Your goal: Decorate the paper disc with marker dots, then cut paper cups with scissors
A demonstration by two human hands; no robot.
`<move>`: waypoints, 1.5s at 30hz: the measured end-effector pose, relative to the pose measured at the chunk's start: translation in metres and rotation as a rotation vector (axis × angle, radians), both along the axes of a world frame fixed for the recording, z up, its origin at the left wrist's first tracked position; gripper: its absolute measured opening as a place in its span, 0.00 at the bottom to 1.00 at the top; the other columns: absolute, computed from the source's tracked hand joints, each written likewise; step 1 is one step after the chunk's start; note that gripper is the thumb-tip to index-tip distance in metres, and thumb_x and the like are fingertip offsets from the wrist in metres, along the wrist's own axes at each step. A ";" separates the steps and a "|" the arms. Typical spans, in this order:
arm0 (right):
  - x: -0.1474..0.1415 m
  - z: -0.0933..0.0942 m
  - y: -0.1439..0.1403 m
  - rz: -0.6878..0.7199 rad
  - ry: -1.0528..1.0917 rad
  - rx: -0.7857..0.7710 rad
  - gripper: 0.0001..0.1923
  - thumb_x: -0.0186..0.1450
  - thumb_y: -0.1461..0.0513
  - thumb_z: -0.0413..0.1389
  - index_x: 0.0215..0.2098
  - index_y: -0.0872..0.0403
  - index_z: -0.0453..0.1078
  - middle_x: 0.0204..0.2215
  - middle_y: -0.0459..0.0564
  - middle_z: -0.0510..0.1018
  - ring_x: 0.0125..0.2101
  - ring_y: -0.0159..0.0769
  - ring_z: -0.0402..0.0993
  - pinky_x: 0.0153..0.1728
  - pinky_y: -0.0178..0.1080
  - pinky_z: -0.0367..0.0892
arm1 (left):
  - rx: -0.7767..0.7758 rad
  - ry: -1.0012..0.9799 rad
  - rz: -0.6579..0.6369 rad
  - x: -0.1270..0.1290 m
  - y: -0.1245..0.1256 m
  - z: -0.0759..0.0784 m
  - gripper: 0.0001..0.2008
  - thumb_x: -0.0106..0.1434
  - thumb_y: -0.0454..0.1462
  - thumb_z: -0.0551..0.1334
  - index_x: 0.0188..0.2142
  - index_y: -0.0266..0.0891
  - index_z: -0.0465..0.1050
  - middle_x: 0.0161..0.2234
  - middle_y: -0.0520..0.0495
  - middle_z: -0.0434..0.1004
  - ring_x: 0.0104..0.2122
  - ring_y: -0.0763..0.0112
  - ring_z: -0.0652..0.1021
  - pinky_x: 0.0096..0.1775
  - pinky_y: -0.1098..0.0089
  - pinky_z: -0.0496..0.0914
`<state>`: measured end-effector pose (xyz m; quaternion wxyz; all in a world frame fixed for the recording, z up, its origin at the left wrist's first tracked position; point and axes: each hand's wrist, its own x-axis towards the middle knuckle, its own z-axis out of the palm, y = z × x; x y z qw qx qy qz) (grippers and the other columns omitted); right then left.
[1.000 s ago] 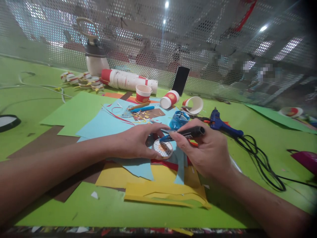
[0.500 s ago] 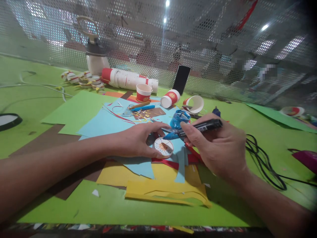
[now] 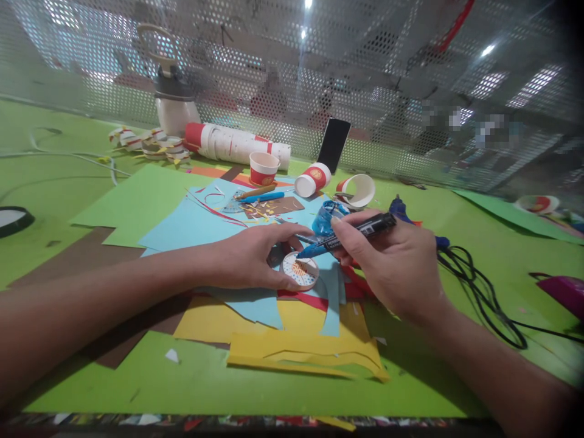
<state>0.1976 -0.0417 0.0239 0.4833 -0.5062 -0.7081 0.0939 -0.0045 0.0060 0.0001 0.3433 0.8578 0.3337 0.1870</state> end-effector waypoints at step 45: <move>-0.003 0.001 -0.005 -0.036 0.145 0.114 0.12 0.59 0.55 0.63 0.22 0.50 0.71 0.16 0.43 0.73 0.17 0.32 0.68 0.19 0.36 0.64 | -0.002 -0.022 -0.003 0.000 0.001 -0.001 0.38 0.53 0.47 0.69 0.61 0.41 0.60 0.50 0.45 0.74 0.47 0.61 0.74 0.46 0.66 0.68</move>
